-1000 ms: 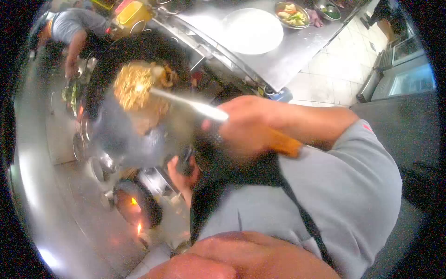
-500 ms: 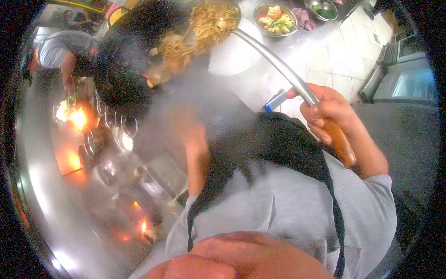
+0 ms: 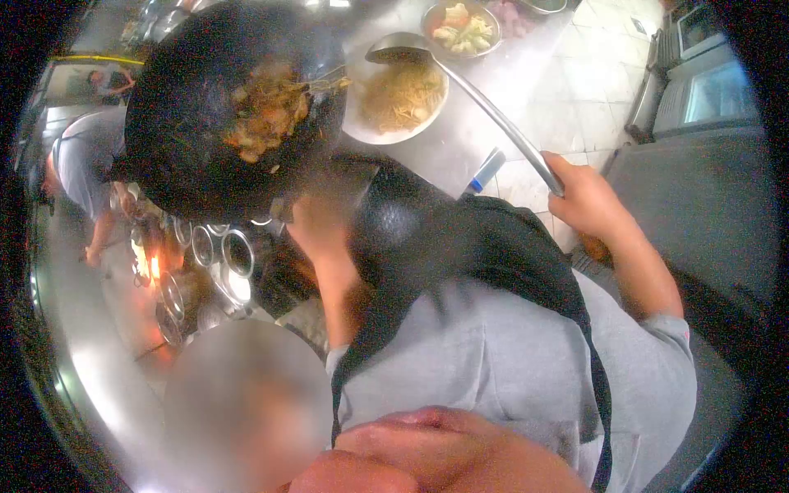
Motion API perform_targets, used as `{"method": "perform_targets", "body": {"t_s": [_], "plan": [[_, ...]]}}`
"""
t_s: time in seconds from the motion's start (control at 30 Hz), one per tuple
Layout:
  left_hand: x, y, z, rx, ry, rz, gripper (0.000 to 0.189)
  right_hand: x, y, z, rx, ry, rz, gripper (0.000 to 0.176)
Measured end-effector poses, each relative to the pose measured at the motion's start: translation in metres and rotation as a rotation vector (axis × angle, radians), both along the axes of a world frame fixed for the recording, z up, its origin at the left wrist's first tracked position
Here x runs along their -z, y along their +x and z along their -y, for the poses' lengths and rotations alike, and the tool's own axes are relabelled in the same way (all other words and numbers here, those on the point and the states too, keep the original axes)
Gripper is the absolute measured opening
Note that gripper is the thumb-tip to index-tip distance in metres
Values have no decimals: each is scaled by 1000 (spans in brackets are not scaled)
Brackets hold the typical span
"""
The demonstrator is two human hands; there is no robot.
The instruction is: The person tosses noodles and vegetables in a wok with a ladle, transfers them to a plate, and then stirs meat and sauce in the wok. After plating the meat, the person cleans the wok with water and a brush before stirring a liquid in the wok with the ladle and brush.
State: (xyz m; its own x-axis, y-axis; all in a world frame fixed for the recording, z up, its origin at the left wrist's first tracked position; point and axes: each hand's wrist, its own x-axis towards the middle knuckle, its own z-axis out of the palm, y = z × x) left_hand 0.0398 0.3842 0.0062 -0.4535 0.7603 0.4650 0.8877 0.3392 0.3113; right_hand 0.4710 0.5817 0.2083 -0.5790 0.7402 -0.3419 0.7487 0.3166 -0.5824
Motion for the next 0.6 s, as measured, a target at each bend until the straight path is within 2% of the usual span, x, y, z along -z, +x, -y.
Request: {"method": "perform_targets", "body": {"t_s": [0.03,0.07,0.13,0.2,0.27,0.33,0.4,0.47,0.5,0.57,0.6], "plan": [[5,-6,-3,7,-100,-157,39,-7,1,3,25,28,17,56],[-9,3,-9,4,-95,-157,39,-12,1,5,49,51,33,58],[-53,36,-29,-151,719,1230,38,-27,-5,1,51,0,13,57],[-54,35,-30,-137,728,1280,38,-30,-20,-8,40,-50,-11,57],[-70,37,-32,-127,763,1312,38,-25,-49,-25,-54,22,-118,59],[-109,60,-41,-245,725,1369,40,-16,-93,-42,-147,167,-181,60],[-118,68,-43,-246,744,1341,41,-2,-139,-54,-248,335,-336,61],[-128,75,-49,-295,773,1344,45,15,-172,-64,-304,415,-381,62],[-125,73,-50,-296,781,1336,45,18,-181,-67,-346,494,-418,62],[-103,66,-45,-246,724,1233,45,12,-176,-62,-320,493,-353,62],[-90,60,-43,-248,727,1233,45,8,-164,-61,-281,457,-222,61]]}}
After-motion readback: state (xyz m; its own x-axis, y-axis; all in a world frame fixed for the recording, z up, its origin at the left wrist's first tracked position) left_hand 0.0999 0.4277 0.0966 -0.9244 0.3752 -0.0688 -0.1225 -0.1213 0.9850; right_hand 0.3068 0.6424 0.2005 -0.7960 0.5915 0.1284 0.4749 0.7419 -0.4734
